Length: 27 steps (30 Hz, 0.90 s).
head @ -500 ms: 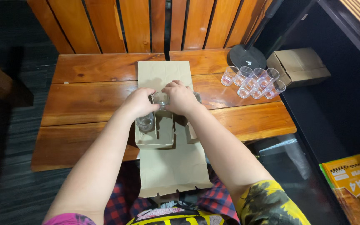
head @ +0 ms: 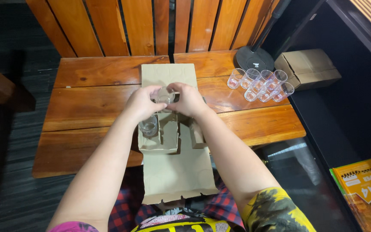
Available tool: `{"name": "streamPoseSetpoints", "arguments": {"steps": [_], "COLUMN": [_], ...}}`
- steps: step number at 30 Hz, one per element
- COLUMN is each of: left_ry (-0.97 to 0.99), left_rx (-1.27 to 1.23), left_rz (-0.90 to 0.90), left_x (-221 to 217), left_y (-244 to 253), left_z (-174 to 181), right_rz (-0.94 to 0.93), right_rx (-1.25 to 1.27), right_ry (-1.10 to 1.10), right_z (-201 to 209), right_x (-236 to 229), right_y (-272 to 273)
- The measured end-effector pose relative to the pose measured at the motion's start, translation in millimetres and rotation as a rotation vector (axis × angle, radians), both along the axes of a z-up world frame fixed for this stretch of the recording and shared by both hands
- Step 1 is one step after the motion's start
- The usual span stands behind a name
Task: The person unpacks small clear glasses from a cardboard box with dividers and places them on a wooden table. They then pick up the glasses and arrange them on a lower shelf of a black cabinet.
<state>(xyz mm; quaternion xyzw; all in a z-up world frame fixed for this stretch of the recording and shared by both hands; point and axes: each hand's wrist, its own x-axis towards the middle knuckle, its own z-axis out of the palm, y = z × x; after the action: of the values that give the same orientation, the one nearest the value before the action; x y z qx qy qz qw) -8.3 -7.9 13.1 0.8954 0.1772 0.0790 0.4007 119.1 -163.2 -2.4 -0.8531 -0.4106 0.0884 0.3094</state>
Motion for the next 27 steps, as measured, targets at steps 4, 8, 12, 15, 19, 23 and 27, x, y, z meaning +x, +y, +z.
{"name": "streamPoseSetpoints", "arguments": {"steps": [4, 8, 12, 15, 19, 23, 27], "left_ry": [-0.119, -0.291, -0.42, -0.445, -0.425, -0.492, -0.379], "left_rx": [-0.035, -0.147, -0.221, -0.252, -0.289, -0.294, -0.191], "left_rz": [-0.005, -0.01, -0.059, -0.093, -0.116, -0.113, -0.087], "left_x": [7.7, 30.8, 51.0, 53.7, 78.9, 112.9, 152.6], "left_y": [-11.1, -25.3, -49.2, -69.5, -90.4, -113.9, -138.3], "left_z": [14.2, 8.3, 8.7, 25.5, 16.9, -9.2, -45.1], "right_rz": [-0.04, -0.13, -0.157, -0.17, -0.192, -0.288, -0.391], "right_rx": [0.153, 0.328, 0.594, 0.679, 0.723, 0.83, 0.839], "right_ry": [0.003, 0.029, 0.117, 0.191, 0.199, 0.177, 0.117], "right_z": [7.4, 11.3, 4.7, 16.7, 23.3, 8.8, -8.2], "right_x": [4.8, 13.0, 25.2, 21.4, 25.5, 36.1, 41.0], "right_y": [-9.5, -30.1, -51.3, -67.4, -90.9, -110.2, -131.8]}}
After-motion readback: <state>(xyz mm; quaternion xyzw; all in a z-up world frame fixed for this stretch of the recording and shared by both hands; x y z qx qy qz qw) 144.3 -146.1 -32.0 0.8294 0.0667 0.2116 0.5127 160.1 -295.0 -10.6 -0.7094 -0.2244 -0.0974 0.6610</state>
